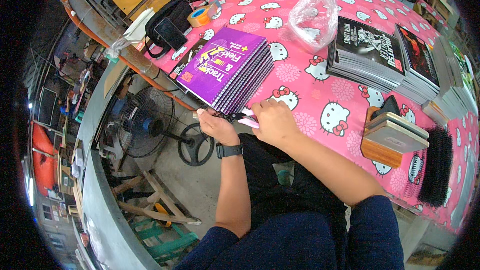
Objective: The person organizes stacks of notebooks on a table, moves a plastic bag, and then uses a small pink tool to trim or press down a binding element on the edge of a purple notebook.
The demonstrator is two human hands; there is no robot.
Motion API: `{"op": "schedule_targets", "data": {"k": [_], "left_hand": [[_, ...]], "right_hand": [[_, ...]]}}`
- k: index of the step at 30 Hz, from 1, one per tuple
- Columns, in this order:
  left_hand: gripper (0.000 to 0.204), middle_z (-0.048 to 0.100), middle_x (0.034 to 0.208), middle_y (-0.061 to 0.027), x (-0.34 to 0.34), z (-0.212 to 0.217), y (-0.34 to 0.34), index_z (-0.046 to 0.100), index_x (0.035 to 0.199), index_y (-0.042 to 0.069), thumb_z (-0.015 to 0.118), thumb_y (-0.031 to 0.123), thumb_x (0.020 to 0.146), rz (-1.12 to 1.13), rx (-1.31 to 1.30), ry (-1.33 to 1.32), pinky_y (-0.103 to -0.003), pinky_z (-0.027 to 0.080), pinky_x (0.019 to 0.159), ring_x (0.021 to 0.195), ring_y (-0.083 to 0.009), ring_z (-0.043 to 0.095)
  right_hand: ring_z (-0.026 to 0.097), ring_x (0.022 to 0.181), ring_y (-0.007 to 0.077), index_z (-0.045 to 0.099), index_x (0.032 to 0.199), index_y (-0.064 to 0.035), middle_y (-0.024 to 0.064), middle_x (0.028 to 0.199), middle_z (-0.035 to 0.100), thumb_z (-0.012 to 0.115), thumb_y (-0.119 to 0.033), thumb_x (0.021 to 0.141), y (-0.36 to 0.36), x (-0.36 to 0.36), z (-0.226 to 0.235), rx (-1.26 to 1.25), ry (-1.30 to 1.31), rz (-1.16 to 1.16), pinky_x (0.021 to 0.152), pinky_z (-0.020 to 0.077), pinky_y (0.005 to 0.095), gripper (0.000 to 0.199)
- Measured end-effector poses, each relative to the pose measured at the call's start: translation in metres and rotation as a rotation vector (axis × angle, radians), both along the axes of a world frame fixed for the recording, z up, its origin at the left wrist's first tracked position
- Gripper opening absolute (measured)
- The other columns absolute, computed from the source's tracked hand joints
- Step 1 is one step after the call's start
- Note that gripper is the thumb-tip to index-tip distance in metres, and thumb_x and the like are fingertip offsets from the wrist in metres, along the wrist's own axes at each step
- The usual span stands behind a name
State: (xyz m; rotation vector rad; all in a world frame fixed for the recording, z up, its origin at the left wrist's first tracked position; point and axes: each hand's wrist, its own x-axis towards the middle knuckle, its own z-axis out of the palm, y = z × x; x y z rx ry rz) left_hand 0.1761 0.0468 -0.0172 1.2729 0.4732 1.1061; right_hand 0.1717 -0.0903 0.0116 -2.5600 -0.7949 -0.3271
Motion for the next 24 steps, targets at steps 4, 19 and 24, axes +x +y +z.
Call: {"op": "schedule_targets", "data": {"k": [4,19,24], "left_hand": [[0.043,0.040,0.061,-0.0023,0.000,0.002,0.001,0.040,0.066,0.000,0.035,0.031,0.095,0.058,0.133,0.016,-0.028,0.028,0.049,0.055,-0.0126,0.034],[0.027,0.037,0.056,0.0040,0.024,0.115,-0.057,0.043,0.065,0.008,0.040,0.016,0.091,-0.612,0.078,-0.174,-0.024,0.027,0.045,0.049,-0.0067,0.036],[0.035,0.056,0.070,-0.0280,0.163,0.148,-0.151,0.057,0.069,-0.005,0.046,0.024,0.085,-0.468,0.944,0.001,-0.048,0.043,0.063,0.069,-0.0438,0.056]], "right_hand": [[0.060,0.069,0.0320,0.060,0.080,-0.0031,0.0144,0.072,0.059,0.067,-0.027,0.065,0.000,0.000,0.002,0.080,0.136,0.014,0.064,0.0474,0.0436,0.029],[0.058,0.074,0.0274,0.058,0.100,-0.0026,0.0158,0.085,0.059,0.067,-0.017,0.066,-0.098,0.012,-0.017,0.761,0.399,-0.239,0.069,0.0473,0.0362,0.038],[0.056,0.069,0.0293,0.057,0.087,-0.0019,0.0143,0.073,0.056,0.065,-0.015,0.064,-0.088,0.016,-0.013,0.563,0.236,-0.176,0.063,0.0450,0.0379,0.027]]}}
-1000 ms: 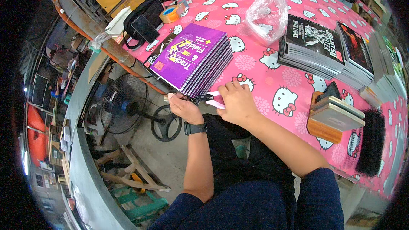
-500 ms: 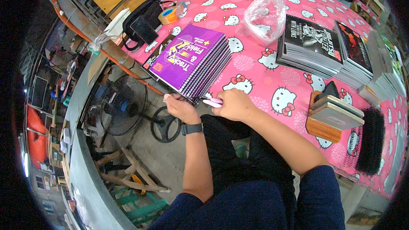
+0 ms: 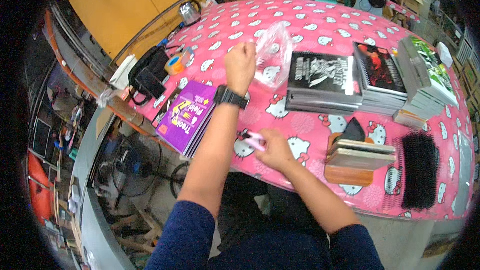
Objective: The person organizes stacks of notebooks on a table, moves a plastic bag, and then uses a small pink tool to trim or press down a binding element on the edge of a purple notebook.
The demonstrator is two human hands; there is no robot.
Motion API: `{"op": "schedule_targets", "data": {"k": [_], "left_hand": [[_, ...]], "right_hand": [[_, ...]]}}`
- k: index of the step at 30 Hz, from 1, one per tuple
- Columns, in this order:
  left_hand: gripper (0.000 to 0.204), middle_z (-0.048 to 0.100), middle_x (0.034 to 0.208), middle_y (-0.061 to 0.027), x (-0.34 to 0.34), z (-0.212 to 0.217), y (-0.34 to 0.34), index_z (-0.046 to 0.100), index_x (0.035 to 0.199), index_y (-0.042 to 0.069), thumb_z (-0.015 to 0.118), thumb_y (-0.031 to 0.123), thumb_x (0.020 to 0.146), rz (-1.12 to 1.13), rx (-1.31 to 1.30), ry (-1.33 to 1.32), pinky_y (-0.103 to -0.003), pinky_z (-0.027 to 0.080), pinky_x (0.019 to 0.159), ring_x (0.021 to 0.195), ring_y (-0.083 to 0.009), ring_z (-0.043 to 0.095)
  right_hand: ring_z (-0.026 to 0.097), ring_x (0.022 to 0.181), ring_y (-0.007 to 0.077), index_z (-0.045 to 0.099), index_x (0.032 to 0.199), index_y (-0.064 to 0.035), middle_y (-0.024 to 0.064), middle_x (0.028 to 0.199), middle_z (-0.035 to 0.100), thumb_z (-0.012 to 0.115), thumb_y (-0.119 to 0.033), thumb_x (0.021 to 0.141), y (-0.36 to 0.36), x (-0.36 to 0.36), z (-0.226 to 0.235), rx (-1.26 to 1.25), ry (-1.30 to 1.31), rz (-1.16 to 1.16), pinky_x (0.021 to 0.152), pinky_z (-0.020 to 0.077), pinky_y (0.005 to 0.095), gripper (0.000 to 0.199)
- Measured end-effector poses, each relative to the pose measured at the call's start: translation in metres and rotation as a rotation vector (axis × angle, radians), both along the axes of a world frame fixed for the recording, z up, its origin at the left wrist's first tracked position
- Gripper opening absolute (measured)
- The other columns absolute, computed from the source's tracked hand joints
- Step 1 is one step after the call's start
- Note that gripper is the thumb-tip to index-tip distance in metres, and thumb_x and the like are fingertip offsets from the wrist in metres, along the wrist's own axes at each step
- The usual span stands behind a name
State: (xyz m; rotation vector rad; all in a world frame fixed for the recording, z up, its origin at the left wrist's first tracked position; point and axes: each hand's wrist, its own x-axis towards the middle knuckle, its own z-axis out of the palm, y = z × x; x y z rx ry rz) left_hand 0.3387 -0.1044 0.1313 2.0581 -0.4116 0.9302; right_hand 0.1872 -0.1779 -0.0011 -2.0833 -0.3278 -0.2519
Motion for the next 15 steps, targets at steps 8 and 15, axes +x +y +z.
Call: {"op": "schedule_targets", "data": {"k": [8,15], "left_hand": [[0.029,0.060,0.070,-0.0236,0.095,-0.047,-0.029,0.066,0.071,0.001,0.057,0.028,0.074,0.088,0.405,0.270,-0.044,0.048,0.067,0.069,-0.0367,0.061],[0.017,0.064,0.081,-0.0189,0.081,-0.090,-0.011,0.066,0.080,0.001,0.054,0.010,0.072,-0.296,0.545,0.445,-0.041,0.047,0.076,0.080,-0.0335,0.062]], "right_hand": [[0.054,0.070,0.0340,0.054,0.076,-0.0026,0.0142,0.071,0.056,0.064,-0.014,0.062,-0.005,0.007,-0.005,0.001,-0.024,-0.003,0.066,0.0421,0.0421,0.021],[0.055,0.073,0.0313,0.057,0.084,-0.0018,0.0133,0.075,0.058,0.067,-0.015,0.063,0.001,0.003,0.001,-0.029,-0.015,-0.007,0.066,0.0432,0.0403,0.027]]}}
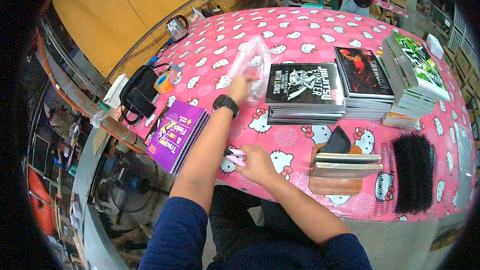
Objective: The person organizes stacks of notebooks on a table, moves a plastic bag, and then uses a small pink tool to trim or press down a binding element on the edge of a purple notebook.
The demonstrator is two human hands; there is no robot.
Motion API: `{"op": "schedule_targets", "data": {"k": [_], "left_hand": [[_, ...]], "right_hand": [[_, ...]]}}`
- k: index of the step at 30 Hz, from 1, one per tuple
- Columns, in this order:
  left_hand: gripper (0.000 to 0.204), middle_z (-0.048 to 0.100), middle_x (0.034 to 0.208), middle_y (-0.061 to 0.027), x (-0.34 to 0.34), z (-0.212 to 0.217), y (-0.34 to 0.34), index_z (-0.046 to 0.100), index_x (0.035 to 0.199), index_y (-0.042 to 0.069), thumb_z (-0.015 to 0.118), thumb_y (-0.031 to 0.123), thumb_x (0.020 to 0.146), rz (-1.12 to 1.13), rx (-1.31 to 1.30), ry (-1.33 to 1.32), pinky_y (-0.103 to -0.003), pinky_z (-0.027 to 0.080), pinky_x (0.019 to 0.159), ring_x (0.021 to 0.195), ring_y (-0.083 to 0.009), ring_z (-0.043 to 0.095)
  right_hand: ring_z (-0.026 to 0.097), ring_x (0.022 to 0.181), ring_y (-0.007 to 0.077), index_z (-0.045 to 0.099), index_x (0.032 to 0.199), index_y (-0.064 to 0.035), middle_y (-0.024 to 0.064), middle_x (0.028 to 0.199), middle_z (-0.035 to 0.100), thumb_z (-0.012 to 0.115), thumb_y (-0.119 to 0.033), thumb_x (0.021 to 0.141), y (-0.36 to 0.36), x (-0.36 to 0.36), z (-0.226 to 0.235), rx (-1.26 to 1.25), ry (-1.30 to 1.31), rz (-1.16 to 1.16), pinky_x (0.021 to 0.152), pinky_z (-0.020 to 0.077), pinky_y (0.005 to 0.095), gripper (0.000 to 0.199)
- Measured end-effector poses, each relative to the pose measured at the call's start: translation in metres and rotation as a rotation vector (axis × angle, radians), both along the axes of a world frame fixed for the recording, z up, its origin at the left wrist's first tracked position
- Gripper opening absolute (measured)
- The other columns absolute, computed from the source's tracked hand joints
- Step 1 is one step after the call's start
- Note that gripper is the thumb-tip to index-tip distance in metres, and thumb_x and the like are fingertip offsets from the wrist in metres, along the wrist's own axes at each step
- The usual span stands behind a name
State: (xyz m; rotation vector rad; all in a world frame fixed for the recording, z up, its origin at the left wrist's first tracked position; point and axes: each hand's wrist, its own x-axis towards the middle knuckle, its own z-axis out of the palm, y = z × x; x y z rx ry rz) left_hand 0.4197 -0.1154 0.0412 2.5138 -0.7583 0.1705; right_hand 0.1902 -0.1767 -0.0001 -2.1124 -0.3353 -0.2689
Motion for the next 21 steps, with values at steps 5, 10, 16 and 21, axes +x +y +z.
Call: {"op": "schedule_targets", "data": {"k": [5,10,16,21], "left_hand": [[0.028,0.058,0.090,-0.0164,-0.042,0.015,0.005,0.059,0.093,0.003,0.057,0.004,0.065,-0.077,-0.328,-0.331,-0.039,0.045,0.080,0.087,-0.0330,0.055],[0.034,0.056,0.094,-0.0123,-0.057,0.005,0.006,0.058,0.098,0.006,0.065,0.008,0.064,-0.145,0.101,-0.308,-0.036,0.046,0.076,0.090,-0.0278,0.054],[0.021,0.063,0.073,-0.0100,-0.035,0.030,0.025,0.062,0.088,0.002,0.067,0.016,0.073,-0.141,-0.174,0.236,-0.031,0.049,0.065,0.067,-0.0193,0.061],[0.034,0.066,0.078,-0.0117,0.009,0.026,0.034,0.063,0.096,0.001,0.067,0.027,0.073,0.007,-0.138,0.226,-0.033,0.050,0.072,0.077,-0.0211,0.064]], "right_hand": [[0.055,0.076,0.0326,0.056,0.081,-0.0030,0.0139,0.075,0.058,0.067,-0.016,0.062,-0.003,0.002,-0.006,-0.069,-0.012,-0.025,0.070,0.0425,0.0421,0.026],[0.056,0.078,0.0335,0.055,0.080,-0.0035,0.0154,0.076,0.058,0.067,-0.018,0.061,0.001,0.002,-0.003,-0.062,0.062,0.006,0.075,0.0417,0.0435,0.026],[0.055,0.078,0.0328,0.055,0.082,-0.0045,0.0147,0.078,0.059,0.067,-0.018,0.062,-0.003,0.005,-0.006,-0.103,-0.029,-0.008,0.076,0.0412,0.0424,0.027],[0.055,0.078,0.0319,0.056,0.082,-0.0042,0.0141,0.077,0.059,0.066,-0.019,0.063,0.006,-0.001,0.004,-0.120,0.039,0.030,0.078,0.0406,0.0413,0.027]]}}
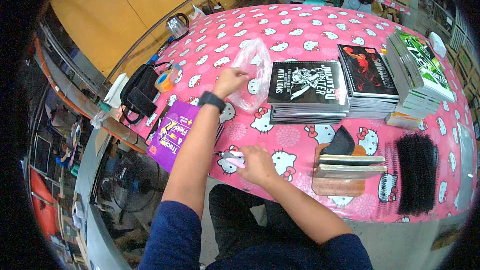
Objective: The person organizes stacks of notebooks on a table, moves a plastic bag, and then uses a small pink tool to trim or press down a binding element on the edge of a purple notebook.
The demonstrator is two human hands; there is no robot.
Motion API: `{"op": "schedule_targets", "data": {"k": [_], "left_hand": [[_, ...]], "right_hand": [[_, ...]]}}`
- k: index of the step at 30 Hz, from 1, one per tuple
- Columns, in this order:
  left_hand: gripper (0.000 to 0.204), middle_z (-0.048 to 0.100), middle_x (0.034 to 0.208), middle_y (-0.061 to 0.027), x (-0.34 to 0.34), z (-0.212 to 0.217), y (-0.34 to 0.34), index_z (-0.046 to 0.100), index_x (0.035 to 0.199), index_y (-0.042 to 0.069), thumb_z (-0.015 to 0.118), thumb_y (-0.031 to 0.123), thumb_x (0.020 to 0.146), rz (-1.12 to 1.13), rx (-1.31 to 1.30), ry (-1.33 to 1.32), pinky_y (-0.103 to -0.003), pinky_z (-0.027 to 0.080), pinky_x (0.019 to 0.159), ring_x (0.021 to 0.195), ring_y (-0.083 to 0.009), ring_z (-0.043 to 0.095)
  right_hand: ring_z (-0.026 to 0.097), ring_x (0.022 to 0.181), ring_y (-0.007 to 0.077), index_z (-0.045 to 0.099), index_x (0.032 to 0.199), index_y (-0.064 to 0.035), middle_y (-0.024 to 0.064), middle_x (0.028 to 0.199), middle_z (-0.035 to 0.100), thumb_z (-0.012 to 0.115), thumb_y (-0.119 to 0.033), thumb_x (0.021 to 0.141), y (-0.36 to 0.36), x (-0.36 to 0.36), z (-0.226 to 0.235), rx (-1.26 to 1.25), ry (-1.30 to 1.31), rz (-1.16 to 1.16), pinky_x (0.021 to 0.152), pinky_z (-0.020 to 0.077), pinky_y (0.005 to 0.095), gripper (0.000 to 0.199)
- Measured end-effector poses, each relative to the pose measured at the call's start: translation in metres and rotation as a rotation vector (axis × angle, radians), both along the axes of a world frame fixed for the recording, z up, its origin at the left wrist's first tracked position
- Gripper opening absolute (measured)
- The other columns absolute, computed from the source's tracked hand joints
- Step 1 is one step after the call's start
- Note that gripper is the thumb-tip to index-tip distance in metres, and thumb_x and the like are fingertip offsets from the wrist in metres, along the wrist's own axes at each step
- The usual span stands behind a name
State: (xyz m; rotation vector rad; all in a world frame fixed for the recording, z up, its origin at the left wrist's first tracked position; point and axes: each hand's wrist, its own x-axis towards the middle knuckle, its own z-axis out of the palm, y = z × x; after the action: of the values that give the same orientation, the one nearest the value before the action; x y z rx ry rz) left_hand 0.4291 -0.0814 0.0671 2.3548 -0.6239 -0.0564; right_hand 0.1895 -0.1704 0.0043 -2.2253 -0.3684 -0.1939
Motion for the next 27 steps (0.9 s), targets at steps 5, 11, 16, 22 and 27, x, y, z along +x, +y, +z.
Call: {"op": "schedule_targets", "data": {"k": [5,11,16,22,27], "left_hand": [[0.097,0.033,0.140,-0.0155,-0.030,0.006,-0.060,0.028,0.138,0.019,0.075,0.041,0.057,0.297,0.741,-0.206,-0.062,0.025,0.099,0.127,-0.0380,0.032],[0.086,0.037,0.137,-0.0141,-0.007,0.001,-0.042,0.035,0.135,0.018,0.072,0.038,0.060,0.223,0.759,-0.325,-0.058,0.028,0.099,0.125,-0.0362,0.035],[0.033,0.062,0.094,-0.0222,-0.006,0.003,-0.019,0.062,0.103,0.005,0.052,0.010,0.073,-0.014,0.445,-0.298,-0.042,0.048,0.077,0.089,-0.0334,0.061],[0.027,0.063,0.099,-0.0160,-0.158,0.119,0.045,0.063,0.103,0.007,0.056,0.009,0.077,0.025,-0.262,-0.712,-0.036,0.046,0.081,0.091,-0.0296,0.060],[0.016,0.059,0.091,-0.0060,-0.275,0.055,0.174,0.056,0.096,0.000,0.057,0.007,0.082,0.622,-0.797,-0.707,-0.025,0.042,0.078,0.082,-0.0116,0.053]], "right_hand": [[0.055,0.081,0.0318,0.057,0.083,-0.0045,0.0141,0.079,0.059,0.067,-0.020,0.064,-0.011,0.005,-0.008,0.003,-0.028,-0.037,0.079,0.0401,0.0413,0.026],[0.054,0.077,0.0313,0.060,0.088,-0.0050,0.0120,0.076,0.059,0.069,-0.019,0.063,-0.006,0.005,-0.015,0.013,-0.089,-0.050,0.072,0.0412,0.0406,0.030],[0.054,0.078,0.0325,0.060,0.088,-0.0050,0.0132,0.077,0.059,0.069,-0.020,0.064,-0.003,0.002,-0.001,0.012,-0.037,-0.023,0.071,0.0418,0.0415,0.030],[0.055,0.079,0.0323,0.058,0.091,-0.0017,0.0152,0.079,0.058,0.069,-0.020,0.065,0.001,-0.001,-0.004,0.071,0.027,0.006,0.070,0.0445,0.0409,0.034],[0.059,0.076,0.0333,0.057,0.089,-0.0015,0.0157,0.081,0.059,0.068,-0.021,0.064,0.004,-0.022,0.020,0.084,0.149,0.195,0.067,0.0480,0.0383,0.034]]}}
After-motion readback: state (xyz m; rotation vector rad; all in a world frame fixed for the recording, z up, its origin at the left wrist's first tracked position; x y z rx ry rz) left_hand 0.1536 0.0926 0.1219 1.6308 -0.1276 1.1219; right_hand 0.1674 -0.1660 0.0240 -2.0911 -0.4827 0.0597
